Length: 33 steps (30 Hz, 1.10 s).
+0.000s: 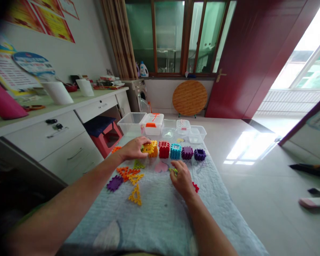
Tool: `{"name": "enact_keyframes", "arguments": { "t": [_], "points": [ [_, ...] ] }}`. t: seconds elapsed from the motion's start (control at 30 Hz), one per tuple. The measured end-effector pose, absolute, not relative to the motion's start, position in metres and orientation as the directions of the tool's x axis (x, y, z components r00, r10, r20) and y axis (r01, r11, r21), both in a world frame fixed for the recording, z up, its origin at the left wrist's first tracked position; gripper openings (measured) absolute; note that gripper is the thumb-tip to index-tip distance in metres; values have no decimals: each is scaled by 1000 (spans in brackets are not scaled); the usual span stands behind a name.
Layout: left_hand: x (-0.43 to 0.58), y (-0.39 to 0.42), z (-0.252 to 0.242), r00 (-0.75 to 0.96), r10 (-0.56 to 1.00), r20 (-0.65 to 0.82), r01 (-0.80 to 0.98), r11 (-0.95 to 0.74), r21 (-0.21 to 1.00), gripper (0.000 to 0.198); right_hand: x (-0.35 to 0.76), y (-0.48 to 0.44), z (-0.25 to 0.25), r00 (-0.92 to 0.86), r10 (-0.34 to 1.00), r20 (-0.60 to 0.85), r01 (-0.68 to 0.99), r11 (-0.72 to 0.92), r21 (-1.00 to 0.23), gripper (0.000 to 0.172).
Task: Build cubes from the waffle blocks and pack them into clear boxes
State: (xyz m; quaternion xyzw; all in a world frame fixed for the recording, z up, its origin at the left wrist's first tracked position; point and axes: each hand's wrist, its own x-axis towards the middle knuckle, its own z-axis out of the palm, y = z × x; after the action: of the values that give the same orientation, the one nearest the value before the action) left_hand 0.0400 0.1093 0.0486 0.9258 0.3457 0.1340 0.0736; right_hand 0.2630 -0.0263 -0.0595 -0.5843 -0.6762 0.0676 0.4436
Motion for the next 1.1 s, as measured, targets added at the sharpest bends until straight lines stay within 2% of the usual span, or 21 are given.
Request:
{"name": "enact_keyframes", "arguments": {
  "t": [0.2,0.6,0.93,1.1],
  "points": [
    [52,154,51,671,734,102,703,-674,228,46,264,-26,-60,80,853,516,731,302,-612,28],
    [73,167,48,682,732,11,719,-672,176,47,263,-27,-60,90,854,513,726,297,-620,27],
    [75,173,44,676,736,-23,729,-665,161,46,263,-27,-59,93,853,514,723,297,-624,26],
    [71,170,46,687,727,9,713,-676,187,54,265,-27,-59,99,855,508,717,292,-632,26]
  ]
}}
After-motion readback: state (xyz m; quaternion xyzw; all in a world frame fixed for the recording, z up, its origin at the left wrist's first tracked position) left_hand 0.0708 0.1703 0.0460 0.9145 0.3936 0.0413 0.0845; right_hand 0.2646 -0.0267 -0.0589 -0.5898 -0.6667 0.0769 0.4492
